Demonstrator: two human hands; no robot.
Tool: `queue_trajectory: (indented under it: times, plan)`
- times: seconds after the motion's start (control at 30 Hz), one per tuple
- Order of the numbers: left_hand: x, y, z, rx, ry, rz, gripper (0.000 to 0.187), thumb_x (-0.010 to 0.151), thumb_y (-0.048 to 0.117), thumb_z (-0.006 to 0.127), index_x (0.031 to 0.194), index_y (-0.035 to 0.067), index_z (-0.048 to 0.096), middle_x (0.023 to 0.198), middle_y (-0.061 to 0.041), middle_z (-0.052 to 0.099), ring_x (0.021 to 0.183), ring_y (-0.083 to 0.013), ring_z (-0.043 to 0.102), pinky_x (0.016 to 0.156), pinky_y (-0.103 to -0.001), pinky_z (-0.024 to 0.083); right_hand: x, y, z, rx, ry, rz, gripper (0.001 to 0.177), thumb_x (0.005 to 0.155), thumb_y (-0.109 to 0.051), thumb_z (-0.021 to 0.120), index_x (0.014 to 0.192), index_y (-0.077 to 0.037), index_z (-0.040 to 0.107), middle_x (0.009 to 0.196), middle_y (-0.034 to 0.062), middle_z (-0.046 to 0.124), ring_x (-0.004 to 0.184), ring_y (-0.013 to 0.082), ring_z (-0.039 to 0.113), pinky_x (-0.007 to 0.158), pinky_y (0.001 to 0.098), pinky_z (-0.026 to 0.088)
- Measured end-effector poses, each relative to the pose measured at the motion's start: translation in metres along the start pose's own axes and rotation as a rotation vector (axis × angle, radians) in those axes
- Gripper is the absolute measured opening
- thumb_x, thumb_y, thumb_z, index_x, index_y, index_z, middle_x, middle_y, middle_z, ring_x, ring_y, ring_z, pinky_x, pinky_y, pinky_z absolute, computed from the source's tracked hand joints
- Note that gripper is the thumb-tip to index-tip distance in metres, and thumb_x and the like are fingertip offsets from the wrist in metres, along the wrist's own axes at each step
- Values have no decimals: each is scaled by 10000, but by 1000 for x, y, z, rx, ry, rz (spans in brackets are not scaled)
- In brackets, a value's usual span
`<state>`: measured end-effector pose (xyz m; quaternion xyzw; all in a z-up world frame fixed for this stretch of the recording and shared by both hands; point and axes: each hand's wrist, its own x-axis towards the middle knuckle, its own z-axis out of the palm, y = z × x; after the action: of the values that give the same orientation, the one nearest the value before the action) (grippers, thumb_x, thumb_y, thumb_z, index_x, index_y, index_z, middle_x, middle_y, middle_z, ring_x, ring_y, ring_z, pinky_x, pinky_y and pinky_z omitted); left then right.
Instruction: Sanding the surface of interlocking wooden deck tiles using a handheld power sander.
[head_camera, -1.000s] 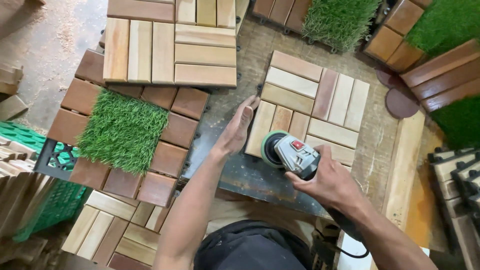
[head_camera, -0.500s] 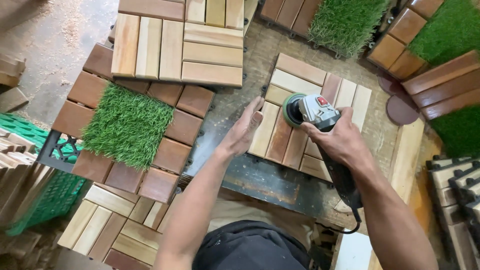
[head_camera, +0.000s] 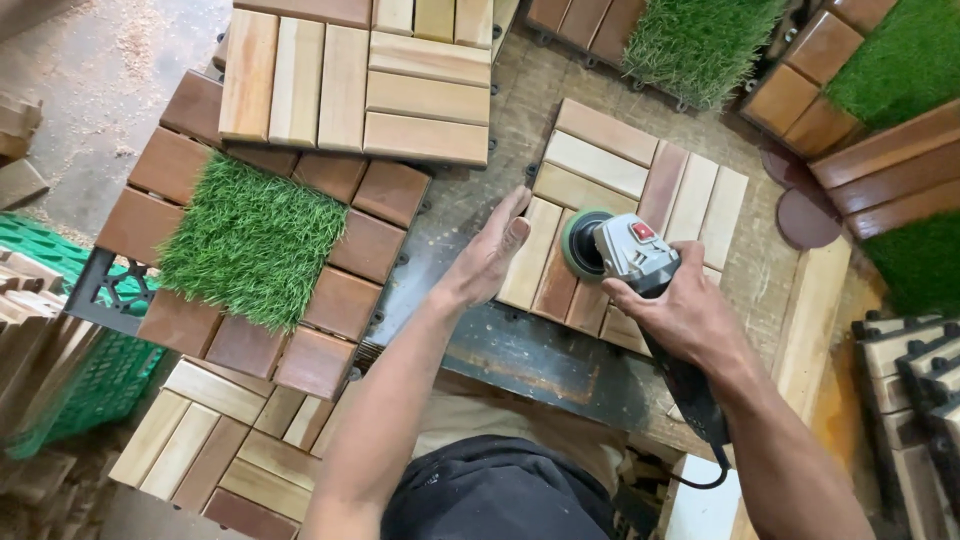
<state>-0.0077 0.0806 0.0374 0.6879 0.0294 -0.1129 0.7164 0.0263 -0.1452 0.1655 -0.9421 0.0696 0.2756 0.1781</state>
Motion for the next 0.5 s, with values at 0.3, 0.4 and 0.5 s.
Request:
queue_trajectory:
  times: [0.3,0.4,0.5]
  plan:
    - [0,3,0,-20,-4,-7,986,942,809,307,1648,132,182,1673,-154,282,1519,-373,276,1250,-493,280,-27,6,14,-68,-103,46,923,748,-561,803,1408,-105,346,1225,358,656,1212,502,631,1055,559,495]
    - [0,4,1,-9,2,-16,1012,927,822,304,1646,120,182,1672,-160,281,1513,-381,286,1246,-494,290,-33,5,18,-102,-151,32,928,718,-598,807,1388,-159,338,1168,342,683,1160,499,664,1025,556,511]
    - [2,-1,1,-34,8,-28,1018,923,833,327,1651,138,180,1678,-144,272,1513,-365,301,1245,-489,298,-37,-2,19,-115,-175,14,877,755,-578,801,1375,-143,359,1141,349,688,1142,507,678,996,554,534]
